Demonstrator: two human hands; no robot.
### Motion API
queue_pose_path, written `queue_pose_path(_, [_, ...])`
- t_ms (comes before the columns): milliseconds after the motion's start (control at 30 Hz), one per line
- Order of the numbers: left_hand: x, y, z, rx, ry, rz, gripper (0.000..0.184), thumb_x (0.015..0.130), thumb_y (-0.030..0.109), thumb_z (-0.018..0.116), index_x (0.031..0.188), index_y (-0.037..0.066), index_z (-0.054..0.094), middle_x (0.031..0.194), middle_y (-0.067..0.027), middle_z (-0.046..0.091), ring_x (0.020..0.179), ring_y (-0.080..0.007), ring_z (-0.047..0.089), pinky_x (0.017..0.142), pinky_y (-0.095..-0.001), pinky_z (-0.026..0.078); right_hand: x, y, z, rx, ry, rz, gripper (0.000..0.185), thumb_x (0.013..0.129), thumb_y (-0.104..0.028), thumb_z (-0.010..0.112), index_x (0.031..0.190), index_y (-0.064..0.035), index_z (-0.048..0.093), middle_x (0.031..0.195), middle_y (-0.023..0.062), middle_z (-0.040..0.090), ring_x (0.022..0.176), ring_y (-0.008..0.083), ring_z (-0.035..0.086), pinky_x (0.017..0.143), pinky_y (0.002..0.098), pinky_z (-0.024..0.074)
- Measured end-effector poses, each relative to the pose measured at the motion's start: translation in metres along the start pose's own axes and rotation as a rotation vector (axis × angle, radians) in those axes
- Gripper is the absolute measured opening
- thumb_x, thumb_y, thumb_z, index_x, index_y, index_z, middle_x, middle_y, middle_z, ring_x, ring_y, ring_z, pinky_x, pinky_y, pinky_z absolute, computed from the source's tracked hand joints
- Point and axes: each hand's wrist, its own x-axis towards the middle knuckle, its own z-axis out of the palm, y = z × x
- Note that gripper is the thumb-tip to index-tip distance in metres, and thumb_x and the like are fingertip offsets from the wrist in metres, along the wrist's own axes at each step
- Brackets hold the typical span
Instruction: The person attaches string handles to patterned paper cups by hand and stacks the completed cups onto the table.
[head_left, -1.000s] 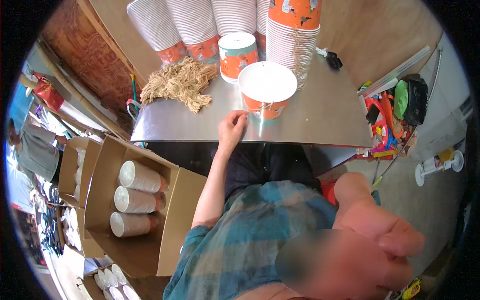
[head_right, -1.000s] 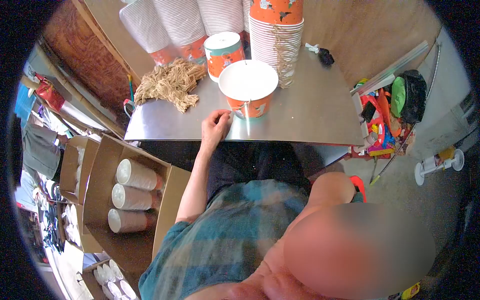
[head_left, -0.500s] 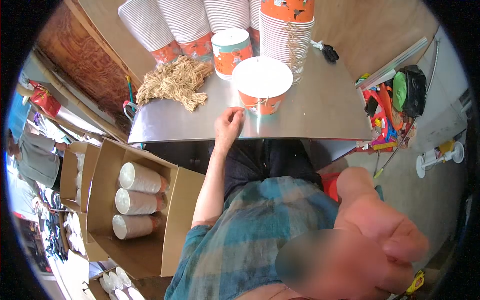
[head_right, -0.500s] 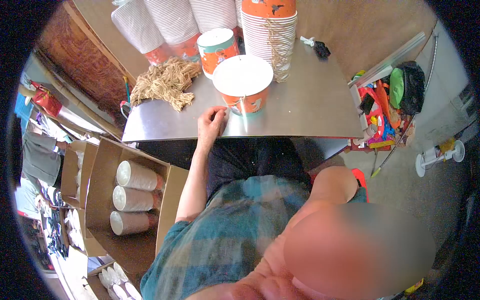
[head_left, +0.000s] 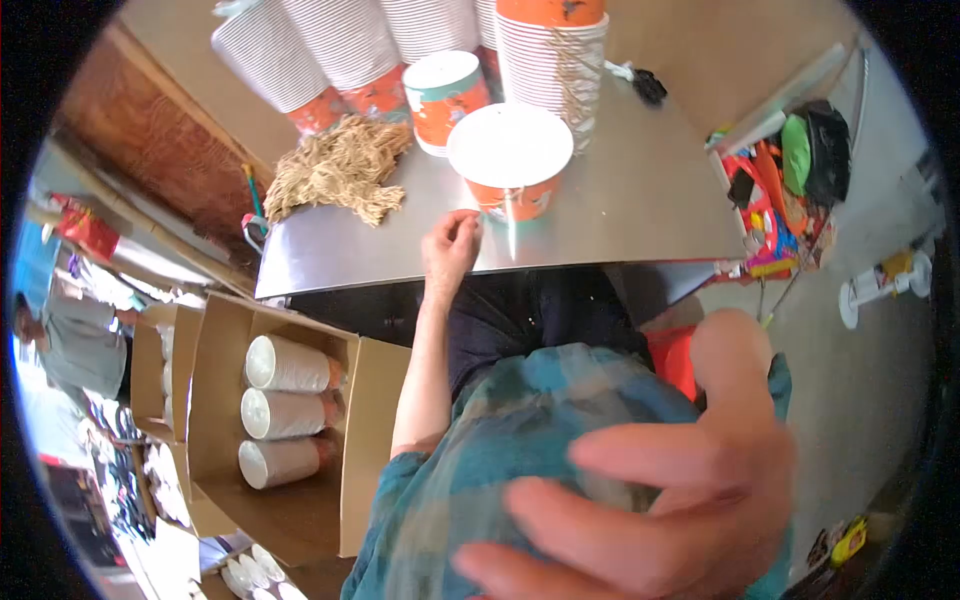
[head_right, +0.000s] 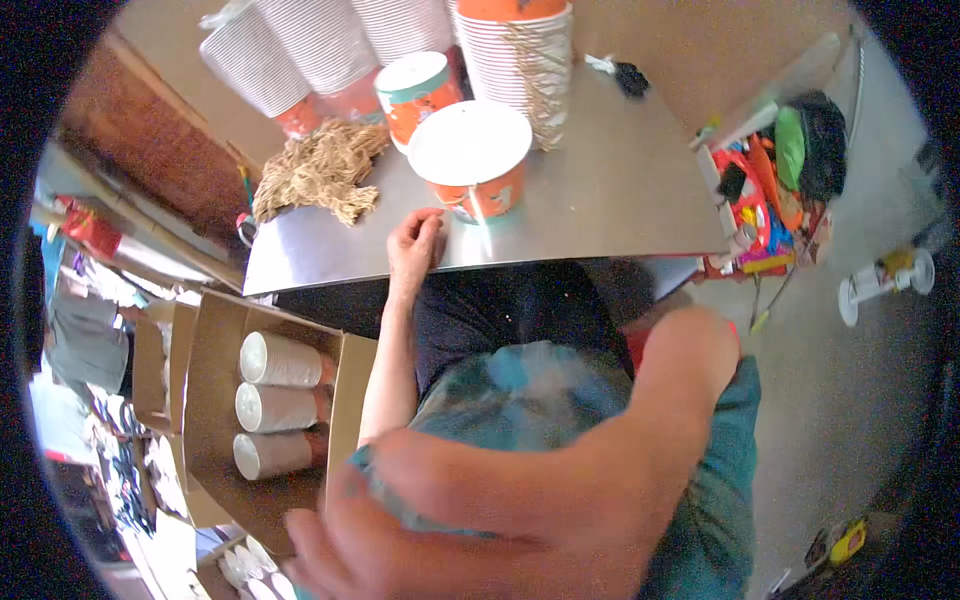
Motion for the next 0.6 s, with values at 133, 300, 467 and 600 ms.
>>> queue_pose_path(133, [-0.001, 0.0, -0.002, -0.021, 0.022, 0.013, 0.016, 0.097, 0.011, 0.065, 0.106, 0.0, 0.072, 0.086, -0.002, 0.071, 0.077, -0.0073, 0.062, 0.071, -0.024, 0.051, 0.007, 0.007, 0.016, 0.278, 0.018, 0.097, 0.017, 0.086, -0.021, 0.072, 0.097, -0.007, 0.072, 0.095, 0.0037, 0.068, 0.079, 0.0171, 0.062, 0.067, 0.0316, 0.0475])
queue_pose_path(300, [-0.001, 0.002, -0.002, -0.002, -0.009, -0.1, 0.018, 0.099, 0.011, 0.062, 0.108, 0.0, 0.073, 0.082, -0.0001, 0.069, 0.072, -0.0058, 0.059, 0.065, -0.0235, 0.05, -0.005, 0.008, 0.024, 0.425, 0.013, 0.267, 0.027, 0.09, -0.03, 0.072, 0.102, -0.0069, 0.069, 0.091, 0.0049, 0.061, 0.073, 0.0167, 0.058, 0.067, 0.0292, 0.0483])
queue_pose_path(467, [-0.003, 0.005, 0.0, 0.115, 0.087, 0.16, 0.015, 0.095, 0.012, 0.065, 0.104, 0.002, 0.074, 0.081, -0.0042, 0.072, 0.071, -0.0079, 0.063, 0.067, -0.0261, 0.053, -0.038, 0.006, -0.005, 0.195, -0.119, 0.121, 0.017, 0.091, -0.033, 0.07, 0.103, -0.0215, 0.069, 0.099, -0.0015, 0.065, 0.082, 0.0184, 0.059, 0.066, 0.0347, 0.0468])
queue_pose_path(600, [-0.005, 0.01, -0.002, 0.163, 0.092, 0.128, 0.016, 0.095, 0.012, 0.066, 0.105, 0.004, 0.074, 0.087, -0.009, 0.074, 0.076, -0.0129, 0.068, 0.073, -0.0291, 0.054, -0.053, 0.045, -0.007, -0.168, -0.046, 0.087, 0.019, 0.08, -0.013, 0.073, 0.099, -0.0139, 0.073, 0.097, 0.0031, 0.07, 0.088, 0.0236, 0.064, 0.073, 0.0369, 0.0515])
